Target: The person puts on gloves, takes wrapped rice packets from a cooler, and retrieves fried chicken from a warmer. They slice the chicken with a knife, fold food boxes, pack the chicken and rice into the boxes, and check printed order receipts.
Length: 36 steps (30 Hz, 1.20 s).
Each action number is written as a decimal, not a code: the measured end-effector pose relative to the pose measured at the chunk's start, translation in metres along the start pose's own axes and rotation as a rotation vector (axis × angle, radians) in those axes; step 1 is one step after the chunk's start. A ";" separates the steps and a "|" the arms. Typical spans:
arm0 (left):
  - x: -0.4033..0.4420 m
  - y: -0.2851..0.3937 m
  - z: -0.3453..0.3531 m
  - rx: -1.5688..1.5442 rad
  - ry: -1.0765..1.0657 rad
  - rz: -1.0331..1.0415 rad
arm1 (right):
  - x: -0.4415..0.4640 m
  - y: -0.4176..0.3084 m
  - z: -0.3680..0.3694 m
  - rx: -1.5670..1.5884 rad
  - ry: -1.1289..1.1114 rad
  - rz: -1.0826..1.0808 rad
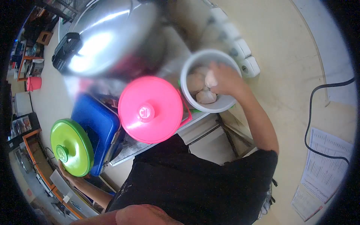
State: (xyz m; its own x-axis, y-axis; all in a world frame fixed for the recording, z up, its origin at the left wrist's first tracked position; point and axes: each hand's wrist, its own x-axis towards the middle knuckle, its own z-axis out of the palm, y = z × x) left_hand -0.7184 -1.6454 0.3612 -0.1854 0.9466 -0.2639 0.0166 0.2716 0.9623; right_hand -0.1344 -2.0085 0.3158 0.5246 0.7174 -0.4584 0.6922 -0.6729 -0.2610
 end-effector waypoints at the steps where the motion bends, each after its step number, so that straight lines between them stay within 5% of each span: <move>1: 0.006 -0.011 -0.010 0.035 0.033 0.010 | -0.010 0.006 -0.004 0.186 0.080 -0.061; 6: 0.037 -0.038 -0.048 0.026 -0.238 -0.136 | -0.046 -0.006 -0.007 1.032 0.212 -0.071; 8: 0.031 -0.032 -0.043 0.425 -0.296 0.262 | -0.053 -0.011 0.002 1.118 0.281 -0.105; 14: -0.009 0.010 0.010 0.400 -0.475 0.272 | -0.065 -0.028 0.039 1.642 0.356 -0.164; 22: -0.024 0.036 0.022 0.505 -0.334 0.371 | -0.080 -0.050 0.044 1.767 0.308 -0.243; 28: 0.010 0.030 0.051 0.990 -0.744 0.518 | -0.088 -0.065 0.045 1.776 0.293 -0.300; 31: 0.029 0.022 0.064 1.068 -0.751 0.604 | -0.093 -0.070 0.052 1.793 0.299 -0.304; 36: 0.042 0.038 0.068 0.899 -0.732 0.368 | -0.106 -0.070 0.062 1.837 0.282 -0.308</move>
State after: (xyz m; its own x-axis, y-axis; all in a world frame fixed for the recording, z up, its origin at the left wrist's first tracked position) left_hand -0.6588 -1.5831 0.3817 0.5674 0.7880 -0.2388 0.6804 -0.2854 0.6749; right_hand -0.2689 -2.0488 0.3303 0.6890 0.7111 -0.1400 -0.4552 0.2743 -0.8471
